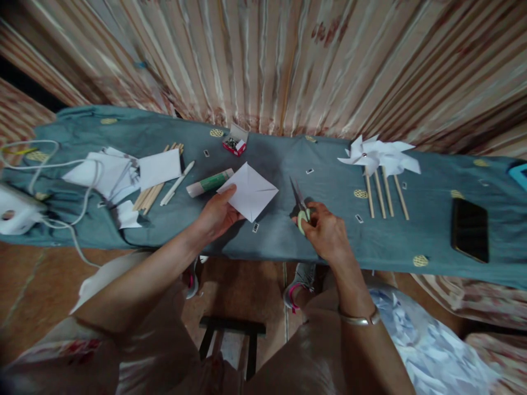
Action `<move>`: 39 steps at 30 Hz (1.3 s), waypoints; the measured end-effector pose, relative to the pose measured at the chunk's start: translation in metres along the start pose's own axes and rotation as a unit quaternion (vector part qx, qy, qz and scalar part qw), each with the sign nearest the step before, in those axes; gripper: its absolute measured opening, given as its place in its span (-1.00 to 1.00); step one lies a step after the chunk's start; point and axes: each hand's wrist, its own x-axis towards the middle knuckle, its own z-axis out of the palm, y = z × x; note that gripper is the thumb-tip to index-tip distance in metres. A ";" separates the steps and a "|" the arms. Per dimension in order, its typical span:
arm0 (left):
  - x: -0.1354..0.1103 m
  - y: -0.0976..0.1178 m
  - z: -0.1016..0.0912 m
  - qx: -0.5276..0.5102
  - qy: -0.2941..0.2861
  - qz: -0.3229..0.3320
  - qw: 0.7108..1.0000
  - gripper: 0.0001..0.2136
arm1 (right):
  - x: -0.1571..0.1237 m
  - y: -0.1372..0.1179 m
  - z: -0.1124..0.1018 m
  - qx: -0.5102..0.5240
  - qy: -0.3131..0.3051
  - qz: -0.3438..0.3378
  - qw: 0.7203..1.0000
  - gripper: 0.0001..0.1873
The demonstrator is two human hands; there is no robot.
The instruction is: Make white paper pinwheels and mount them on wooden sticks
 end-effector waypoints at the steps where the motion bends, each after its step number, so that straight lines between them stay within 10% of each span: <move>1: 0.001 -0.002 0.000 0.002 -0.002 -0.006 1.000 -0.79 | 0.000 0.000 0.001 -0.021 0.018 -0.008 1.000 -0.53; 29: -0.039 0.021 -0.052 0.157 -0.005 -0.023 0.987 -0.88 | 0.002 0.005 0.001 -0.236 0.084 -0.060 0.966 -0.63; 34: -0.041 0.032 -0.062 0.243 0.016 0.117 0.963 -0.85 | 0.003 0.003 -0.002 -0.225 0.092 -0.067 0.968 -0.66; 39: -0.034 0.052 -0.075 0.428 0.087 0.314 0.843 -0.85 | 0.004 -0.010 0.000 -0.174 0.124 -0.095 0.972 -0.61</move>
